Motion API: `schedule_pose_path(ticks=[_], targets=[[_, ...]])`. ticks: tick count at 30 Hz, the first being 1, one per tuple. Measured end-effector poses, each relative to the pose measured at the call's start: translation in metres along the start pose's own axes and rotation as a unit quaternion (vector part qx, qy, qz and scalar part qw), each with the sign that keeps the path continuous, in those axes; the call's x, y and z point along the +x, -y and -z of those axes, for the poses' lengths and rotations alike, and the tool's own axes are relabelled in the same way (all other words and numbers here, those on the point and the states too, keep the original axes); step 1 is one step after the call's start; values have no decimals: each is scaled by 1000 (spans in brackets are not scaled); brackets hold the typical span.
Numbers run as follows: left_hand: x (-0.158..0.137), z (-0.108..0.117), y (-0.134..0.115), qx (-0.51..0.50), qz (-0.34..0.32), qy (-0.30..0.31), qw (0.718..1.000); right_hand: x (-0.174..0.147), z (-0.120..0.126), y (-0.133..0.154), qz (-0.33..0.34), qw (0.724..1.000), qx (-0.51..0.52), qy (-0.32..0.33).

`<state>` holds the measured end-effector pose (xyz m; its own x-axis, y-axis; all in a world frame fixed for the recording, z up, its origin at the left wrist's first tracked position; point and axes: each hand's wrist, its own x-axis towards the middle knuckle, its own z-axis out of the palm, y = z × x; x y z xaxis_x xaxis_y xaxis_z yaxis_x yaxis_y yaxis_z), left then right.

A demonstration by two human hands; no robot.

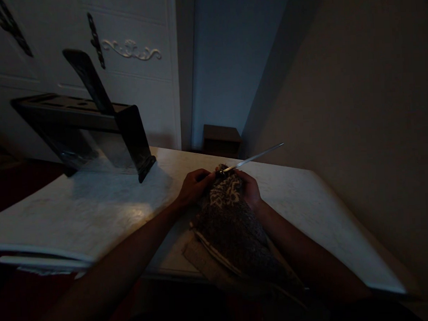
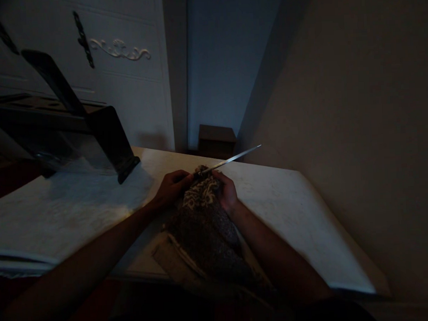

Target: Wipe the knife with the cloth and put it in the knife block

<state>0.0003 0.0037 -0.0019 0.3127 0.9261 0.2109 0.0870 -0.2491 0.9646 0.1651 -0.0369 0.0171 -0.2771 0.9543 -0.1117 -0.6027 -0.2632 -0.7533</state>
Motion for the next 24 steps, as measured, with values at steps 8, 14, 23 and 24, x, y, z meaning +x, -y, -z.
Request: schedule_pose_path(ticks=[8,14,23,24], targets=[[5,0,8,50,-18,-50,997,2,4,-3,-6,1000,9,-22],[2,0,5,70,-27,-63,995,1,3,-3,5,1000,-8,-8],[3,2,5,144,-75,-139,977,0,5,-5,-50,999,-7,-7],[3,3,4,164,-89,-150,971,0,5,-5,-50,999,-6,-6]])
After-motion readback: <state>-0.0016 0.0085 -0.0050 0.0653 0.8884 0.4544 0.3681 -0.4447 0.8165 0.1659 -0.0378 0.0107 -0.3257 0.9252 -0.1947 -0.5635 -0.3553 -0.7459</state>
